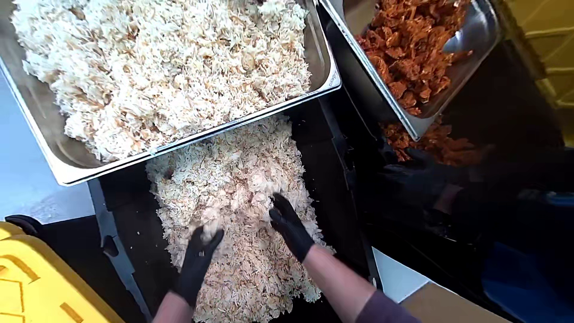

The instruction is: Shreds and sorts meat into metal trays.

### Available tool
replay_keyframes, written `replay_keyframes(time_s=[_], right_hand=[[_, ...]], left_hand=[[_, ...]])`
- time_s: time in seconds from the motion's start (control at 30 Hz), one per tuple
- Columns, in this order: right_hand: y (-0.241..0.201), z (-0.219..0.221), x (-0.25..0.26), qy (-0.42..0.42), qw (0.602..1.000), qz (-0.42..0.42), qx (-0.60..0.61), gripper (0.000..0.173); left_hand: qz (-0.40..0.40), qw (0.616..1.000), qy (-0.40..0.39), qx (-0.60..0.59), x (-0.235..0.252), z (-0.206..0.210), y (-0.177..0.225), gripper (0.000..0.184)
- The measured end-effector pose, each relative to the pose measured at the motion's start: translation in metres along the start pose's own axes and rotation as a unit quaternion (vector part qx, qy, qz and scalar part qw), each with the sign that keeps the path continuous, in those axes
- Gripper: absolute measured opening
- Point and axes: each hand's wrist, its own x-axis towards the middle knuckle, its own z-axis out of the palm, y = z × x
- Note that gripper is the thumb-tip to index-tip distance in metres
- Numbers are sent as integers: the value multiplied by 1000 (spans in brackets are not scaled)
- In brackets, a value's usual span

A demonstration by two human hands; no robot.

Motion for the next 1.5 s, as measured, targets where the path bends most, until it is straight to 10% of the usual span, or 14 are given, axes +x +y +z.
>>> replay_keyframes(time_s=[0.1, 0.23, 0.43, 0.6, 0.7, 0.83, 1.0, 1.3, 1.5], right_hand=[[56, 7, -30, 50, 990, 61, -115, 76], [59, 19, 6, -47, 959, 143, -239, 100], [0, 47, 68, -226, 790, 229, -522, 50], [42, 39, 41, -65, 913, 219, -337, 74], [30, 47, 5, -32, 974, 216, -67, 51], [2, 51, -31, 12, 958, 224, 178, 27], [-94, 64, -49, 5, 956, 41, 291, 21], [-296, 100, 7, -7, 969, -181, 167, 24], [-328, 75, 55, -34, 988, -115, 102, 66]], left_hand=[[-43, 995, -23, -92, -31, 21, -46, 109], [-126, 984, -10, -126, -12, 44, -55, 93], [-179, 971, -80, 138, 66, 73, -33, 64], [-150, 987, 12, -52, 51, 79, -48, 61], [-171, 973, 17, -155, 29, 76, -38, 51], [-129, 977, -2, -170, -13, 63, 0, 45], [67, 939, 91, -324, -37, 48, 98, 56], [355, 886, 217, -203, 16, -38, 260, 31], [330, 908, 223, -129, 50, -95, 276, 70]])
